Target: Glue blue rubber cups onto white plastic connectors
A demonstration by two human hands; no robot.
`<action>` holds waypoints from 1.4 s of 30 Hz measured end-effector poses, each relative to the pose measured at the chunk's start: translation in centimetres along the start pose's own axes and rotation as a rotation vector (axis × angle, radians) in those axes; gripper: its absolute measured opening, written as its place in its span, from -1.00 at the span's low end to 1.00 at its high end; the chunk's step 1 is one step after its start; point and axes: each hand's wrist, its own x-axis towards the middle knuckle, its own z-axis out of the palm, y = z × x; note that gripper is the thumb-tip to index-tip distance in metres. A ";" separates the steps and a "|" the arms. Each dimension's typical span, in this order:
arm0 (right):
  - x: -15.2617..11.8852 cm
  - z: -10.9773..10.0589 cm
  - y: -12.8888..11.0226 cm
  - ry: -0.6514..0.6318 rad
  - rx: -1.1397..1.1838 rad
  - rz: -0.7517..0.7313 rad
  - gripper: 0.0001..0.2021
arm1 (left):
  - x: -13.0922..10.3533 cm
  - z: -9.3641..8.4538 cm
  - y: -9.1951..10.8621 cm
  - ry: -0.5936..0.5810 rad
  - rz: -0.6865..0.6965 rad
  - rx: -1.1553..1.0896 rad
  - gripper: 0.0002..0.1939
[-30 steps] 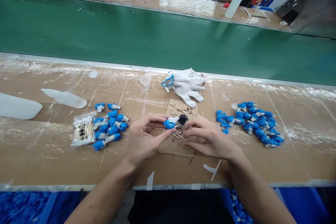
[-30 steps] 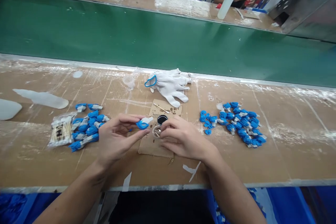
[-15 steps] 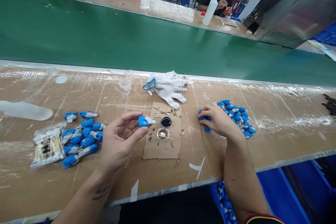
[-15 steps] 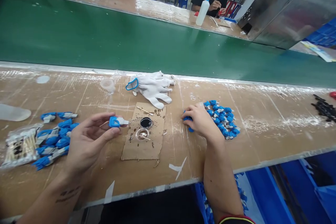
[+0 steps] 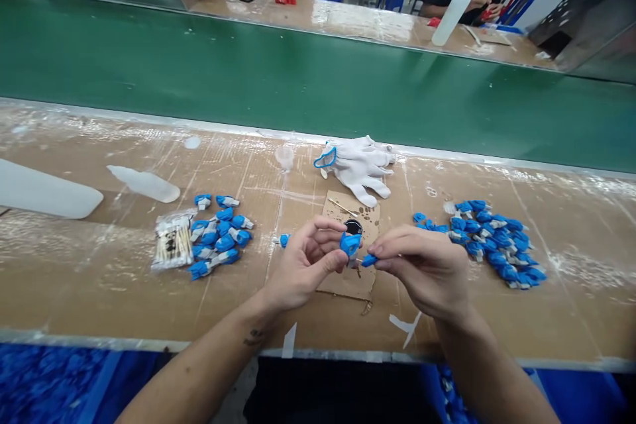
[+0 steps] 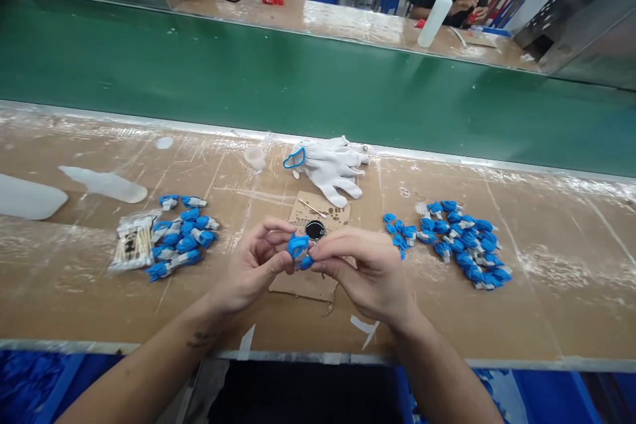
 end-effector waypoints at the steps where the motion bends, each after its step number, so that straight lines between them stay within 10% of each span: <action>1: 0.0 0.4 -0.1 0.000 0.001 0.022 -0.77 | 0.0 0.0 -0.1 -0.010 0.000 -0.001 -0.71; 29: -0.7 1.5 -0.7 -0.029 -0.043 0.220 -0.82 | -0.5 0.2 0.3 -0.064 0.706 0.858 -0.68; 42: -0.7 1.5 -0.9 -0.072 -0.084 0.125 -0.88 | -1.2 0.4 0.2 -0.053 0.687 0.832 -0.60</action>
